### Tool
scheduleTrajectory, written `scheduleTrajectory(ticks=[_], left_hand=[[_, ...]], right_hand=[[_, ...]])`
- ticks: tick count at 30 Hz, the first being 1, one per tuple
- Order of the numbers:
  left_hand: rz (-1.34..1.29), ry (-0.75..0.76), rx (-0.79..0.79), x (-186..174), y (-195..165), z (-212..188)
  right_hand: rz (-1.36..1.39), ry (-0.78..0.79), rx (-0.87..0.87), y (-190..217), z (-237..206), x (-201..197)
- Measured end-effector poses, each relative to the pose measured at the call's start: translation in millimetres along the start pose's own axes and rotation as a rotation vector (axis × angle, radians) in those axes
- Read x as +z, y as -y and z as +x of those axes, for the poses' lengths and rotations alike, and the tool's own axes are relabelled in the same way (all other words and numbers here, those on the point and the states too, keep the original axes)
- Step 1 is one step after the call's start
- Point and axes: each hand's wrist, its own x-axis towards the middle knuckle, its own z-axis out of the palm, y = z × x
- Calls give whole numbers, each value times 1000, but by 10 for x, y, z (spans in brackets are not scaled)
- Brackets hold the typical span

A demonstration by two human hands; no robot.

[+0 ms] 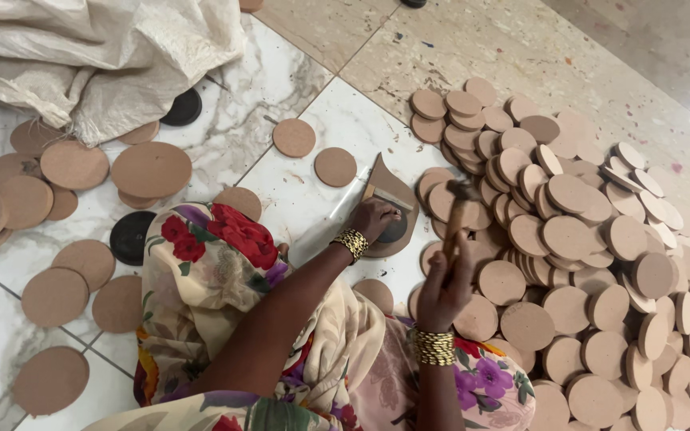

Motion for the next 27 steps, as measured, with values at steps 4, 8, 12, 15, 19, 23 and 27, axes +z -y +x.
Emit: scheduleTrajectory(ticks=[4,8,12,15,19,23,27], left_hand=[[31,10,19,29,10,28],[-31,-29,51,38,33,27],[23,-9,15,38,42,-6],[46,-2,22,46,39,4],[20,-25,52,72,41,12],[17,5,-20,60,61,-3],[29,24,-23,34,27,1]], right_hand=[[-327,268,126,-43,-102,163],[-232,180,308,-71,-64,157],[-84,-15,122,-56,-95,56],[-195,31,-92,-67,-125,144],[-408,331,225,-79,-107,204],[-209,93,152,-61,-144,107],[-210,32,-15,-157,-204,142]])
